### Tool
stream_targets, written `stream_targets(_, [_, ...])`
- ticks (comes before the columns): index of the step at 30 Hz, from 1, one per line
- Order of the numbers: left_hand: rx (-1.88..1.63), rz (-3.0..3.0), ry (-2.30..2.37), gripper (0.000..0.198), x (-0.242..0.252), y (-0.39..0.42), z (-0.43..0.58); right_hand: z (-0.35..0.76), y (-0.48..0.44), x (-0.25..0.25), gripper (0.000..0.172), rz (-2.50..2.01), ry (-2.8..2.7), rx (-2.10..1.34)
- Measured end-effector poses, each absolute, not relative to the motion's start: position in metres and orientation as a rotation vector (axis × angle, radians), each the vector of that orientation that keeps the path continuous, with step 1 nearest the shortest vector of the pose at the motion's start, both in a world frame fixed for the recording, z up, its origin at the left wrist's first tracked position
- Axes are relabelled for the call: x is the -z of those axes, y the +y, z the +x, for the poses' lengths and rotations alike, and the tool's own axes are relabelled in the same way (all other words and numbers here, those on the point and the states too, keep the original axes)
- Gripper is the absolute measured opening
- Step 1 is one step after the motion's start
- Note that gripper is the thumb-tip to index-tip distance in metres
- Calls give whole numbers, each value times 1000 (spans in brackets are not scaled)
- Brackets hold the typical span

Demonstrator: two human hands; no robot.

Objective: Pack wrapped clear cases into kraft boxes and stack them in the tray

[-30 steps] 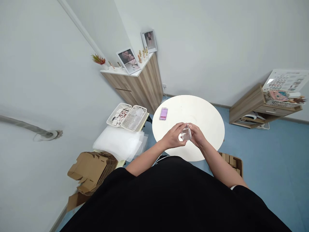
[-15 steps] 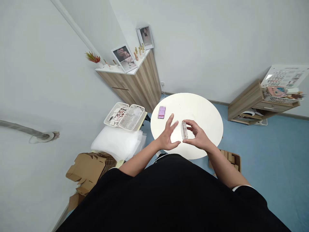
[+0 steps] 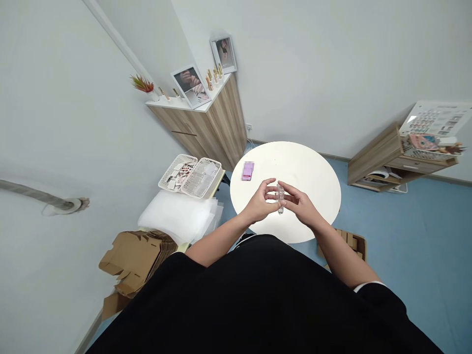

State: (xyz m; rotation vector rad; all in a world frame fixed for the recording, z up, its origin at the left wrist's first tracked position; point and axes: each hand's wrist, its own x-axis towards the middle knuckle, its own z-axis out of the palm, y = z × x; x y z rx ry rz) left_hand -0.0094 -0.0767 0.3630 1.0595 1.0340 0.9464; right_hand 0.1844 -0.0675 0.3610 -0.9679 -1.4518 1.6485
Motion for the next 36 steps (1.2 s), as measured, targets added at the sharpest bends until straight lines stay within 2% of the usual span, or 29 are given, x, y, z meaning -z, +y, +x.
stream_targets(4, [-956, 1032, 1089, 91, -361, -78, -2, 181, -64, -355, 71, -1041, -1362, -1647])
stream_targets(10, [-926, 918, 1092, 80, -346, -75, 0, 178, -63, -333, 68, -1089, -1143, -1714])
stream_targets(17, [-782, 696, 785, 71, -329, -54, -32, 196, -54, -303, 62, -886, -802, -1967])
stream_targets(20, [-758, 553, 830, 64, -294, -44, -35, 200, -51, -269, 50, -906, -626, -1976])
stream_targets(23, [-747, 488, 1152, 43, -240, -45, -24, 195, -57, -221, 38, -1031, -473, -1932])
stream_targets(26, [-637, 527, 1401, 29, -187, -51, -15, 189, -70, -173, 34, -1201, -416, -1863])
stream_targets(31, [-371, 985, 1537, 27, -127, -30, -17, 185, -89, -110, 28, -1718, -738, -1640])
stream_targets(36, [-147, 1396, 1498, 26, -80, 19, -18, 167, -87, -70, 19, -2015, -974, -1664])
